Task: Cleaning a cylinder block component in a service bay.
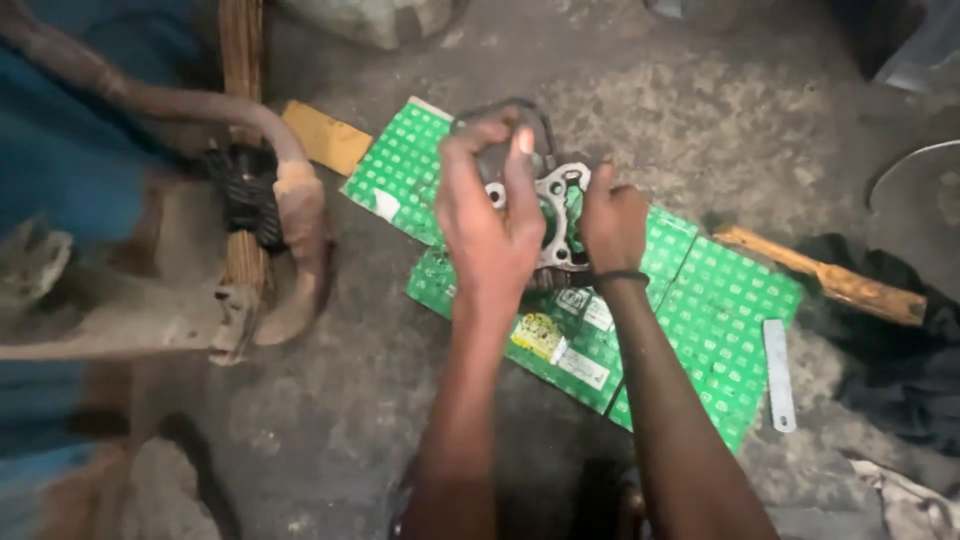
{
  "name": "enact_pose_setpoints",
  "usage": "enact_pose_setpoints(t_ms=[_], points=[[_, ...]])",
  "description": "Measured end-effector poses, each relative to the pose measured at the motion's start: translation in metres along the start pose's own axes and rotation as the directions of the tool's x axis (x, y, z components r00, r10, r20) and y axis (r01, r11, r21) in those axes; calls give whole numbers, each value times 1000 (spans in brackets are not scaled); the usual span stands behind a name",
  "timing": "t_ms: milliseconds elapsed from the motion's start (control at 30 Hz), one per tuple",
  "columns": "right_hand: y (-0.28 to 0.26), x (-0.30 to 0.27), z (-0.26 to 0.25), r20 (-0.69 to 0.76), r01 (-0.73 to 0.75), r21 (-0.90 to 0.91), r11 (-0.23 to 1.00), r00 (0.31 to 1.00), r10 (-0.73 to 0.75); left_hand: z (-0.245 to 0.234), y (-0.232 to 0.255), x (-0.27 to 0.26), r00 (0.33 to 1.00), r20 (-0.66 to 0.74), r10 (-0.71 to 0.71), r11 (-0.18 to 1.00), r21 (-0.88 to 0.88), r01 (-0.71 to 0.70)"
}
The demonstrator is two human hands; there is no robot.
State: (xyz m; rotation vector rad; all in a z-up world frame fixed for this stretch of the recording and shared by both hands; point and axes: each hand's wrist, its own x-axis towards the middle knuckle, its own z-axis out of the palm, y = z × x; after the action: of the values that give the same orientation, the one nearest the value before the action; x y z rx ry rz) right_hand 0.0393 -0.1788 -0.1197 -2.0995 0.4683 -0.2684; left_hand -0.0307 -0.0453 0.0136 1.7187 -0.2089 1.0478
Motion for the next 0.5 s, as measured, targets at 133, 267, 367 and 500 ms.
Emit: enact_pose_setpoints(t_ms=[133, 267, 367, 500], points=[[14, 0, 5, -138, 109, -123, 986, 982, -126, 13, -31, -26, 950, 282, -137, 890, 456, -7], [1, -15, -10, 48, -114, 147, 983, 993, 108, 5, -18, -10, 952, 155, -263, 963, 99, 250], [8, -7, -2, -8, 7, 64, 998, 1000, -6, 1, -6, 5, 971, 33, -235, 965, -115, 237], [0, -12, -1, 9, -19, -15, 1000, 1000, 19, 10, -28, -10, 916, 227, -330, 926, 265, 268]])
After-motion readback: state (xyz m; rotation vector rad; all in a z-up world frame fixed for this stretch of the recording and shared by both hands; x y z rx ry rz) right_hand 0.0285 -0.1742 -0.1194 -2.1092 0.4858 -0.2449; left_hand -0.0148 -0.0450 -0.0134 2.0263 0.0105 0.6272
